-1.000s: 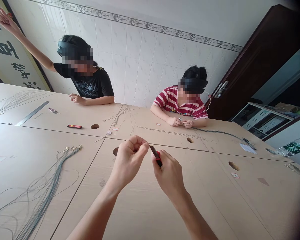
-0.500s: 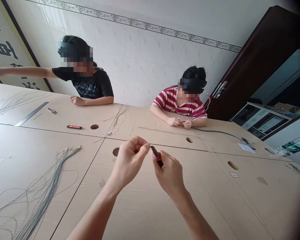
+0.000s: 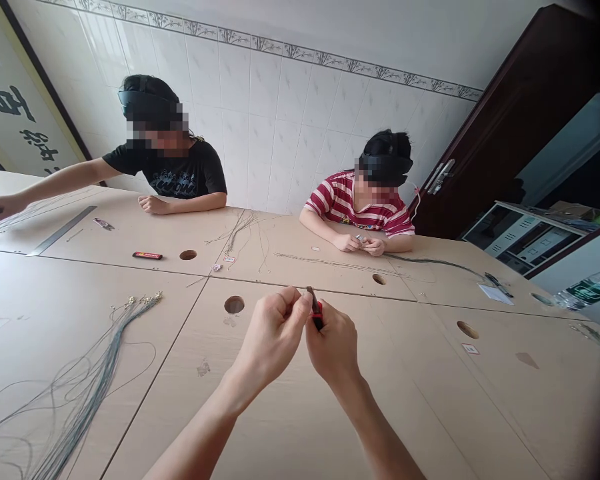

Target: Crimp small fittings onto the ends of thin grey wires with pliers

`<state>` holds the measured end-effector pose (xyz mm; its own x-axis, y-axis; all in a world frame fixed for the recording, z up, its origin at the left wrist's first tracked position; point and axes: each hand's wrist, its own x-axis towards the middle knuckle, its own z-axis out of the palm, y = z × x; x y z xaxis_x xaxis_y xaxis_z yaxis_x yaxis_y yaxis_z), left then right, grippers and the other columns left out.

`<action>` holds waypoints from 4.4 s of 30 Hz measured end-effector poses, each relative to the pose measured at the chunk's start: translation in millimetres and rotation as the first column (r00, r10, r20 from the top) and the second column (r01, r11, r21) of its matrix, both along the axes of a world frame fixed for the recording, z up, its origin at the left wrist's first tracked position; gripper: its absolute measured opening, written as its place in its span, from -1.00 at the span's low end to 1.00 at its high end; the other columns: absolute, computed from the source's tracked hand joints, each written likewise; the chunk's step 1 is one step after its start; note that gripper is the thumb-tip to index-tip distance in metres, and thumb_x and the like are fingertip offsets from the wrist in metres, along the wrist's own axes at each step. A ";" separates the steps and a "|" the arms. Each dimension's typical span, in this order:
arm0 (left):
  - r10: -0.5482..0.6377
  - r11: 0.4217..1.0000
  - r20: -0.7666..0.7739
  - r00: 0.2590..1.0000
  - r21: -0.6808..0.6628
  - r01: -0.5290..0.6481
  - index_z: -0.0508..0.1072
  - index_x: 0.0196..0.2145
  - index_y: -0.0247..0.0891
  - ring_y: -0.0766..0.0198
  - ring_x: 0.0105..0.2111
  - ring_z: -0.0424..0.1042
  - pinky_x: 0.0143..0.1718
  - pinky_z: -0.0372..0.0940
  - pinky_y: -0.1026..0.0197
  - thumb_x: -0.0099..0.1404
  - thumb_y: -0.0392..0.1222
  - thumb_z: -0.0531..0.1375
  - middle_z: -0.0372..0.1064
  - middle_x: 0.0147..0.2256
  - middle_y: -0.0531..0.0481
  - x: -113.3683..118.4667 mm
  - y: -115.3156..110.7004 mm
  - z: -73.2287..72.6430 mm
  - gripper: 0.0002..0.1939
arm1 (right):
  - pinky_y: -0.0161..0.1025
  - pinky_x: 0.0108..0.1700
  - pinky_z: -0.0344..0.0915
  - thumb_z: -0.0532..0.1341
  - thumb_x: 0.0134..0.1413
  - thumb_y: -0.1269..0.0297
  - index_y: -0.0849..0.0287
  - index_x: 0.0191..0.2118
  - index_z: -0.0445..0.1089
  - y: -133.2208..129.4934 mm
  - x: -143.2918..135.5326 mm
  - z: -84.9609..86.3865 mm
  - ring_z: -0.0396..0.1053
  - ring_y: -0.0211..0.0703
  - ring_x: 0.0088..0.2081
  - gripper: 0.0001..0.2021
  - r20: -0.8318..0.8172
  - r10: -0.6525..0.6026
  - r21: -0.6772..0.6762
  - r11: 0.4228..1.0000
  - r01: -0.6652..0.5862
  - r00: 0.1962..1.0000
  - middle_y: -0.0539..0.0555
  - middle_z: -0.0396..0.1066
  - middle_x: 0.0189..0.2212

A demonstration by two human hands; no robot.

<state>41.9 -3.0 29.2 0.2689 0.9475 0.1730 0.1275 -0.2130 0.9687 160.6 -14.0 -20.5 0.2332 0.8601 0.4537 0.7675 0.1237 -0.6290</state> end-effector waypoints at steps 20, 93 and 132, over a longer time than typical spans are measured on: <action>-0.044 0.998 0.113 0.993 -0.045 0.049 0.33 -0.49 -0.28 0.45 -0.64 -0.18 -0.65 -0.17 0.34 0.37 -0.02 0.07 -0.12 -0.65 0.23 11.6 -3.1 -4.7 -0.65 | -0.33 -0.56 -0.09 0.01 0.19 0.08 0.10 -0.58 0.02 -3.4 4.9 3.7 -0.05 -0.29 -0.61 -0.63 -0.274 0.081 -0.054 0.994 -0.100 0.958 -0.11 0.06 -0.70; -0.096 0.995 0.132 0.987 -0.013 0.098 0.51 -0.29 -0.23 0.45 -0.63 -0.07 -0.61 -0.09 0.35 0.29 -0.13 0.20 -0.03 -0.66 0.21 -29.5 13.0 6.1 -0.85 | -0.14 -0.16 0.28 0.24 0.13 0.21 0.17 -0.44 0.38 -19.0 7.7 35.6 0.27 -0.19 -0.36 -0.82 -0.907 0.344 0.141 0.791 -0.595 0.243 0.00 0.30 -0.48; -0.203 0.978 -0.016 0.979 0.035 0.203 0.41 -0.41 -0.28 0.45 -0.60 -0.07 -0.62 -0.10 0.36 0.33 -0.10 0.15 0.09 -0.58 0.15 -31.9 17.2 3.2 -0.78 | -0.35 -0.48 0.07 0.17 0.23 0.15 0.17 -0.42 0.26 -24.3 7.2 37.4 0.03 -0.34 -0.53 -0.75 -0.522 0.330 0.096 0.939 -0.330 0.787 -0.10 0.10 -0.58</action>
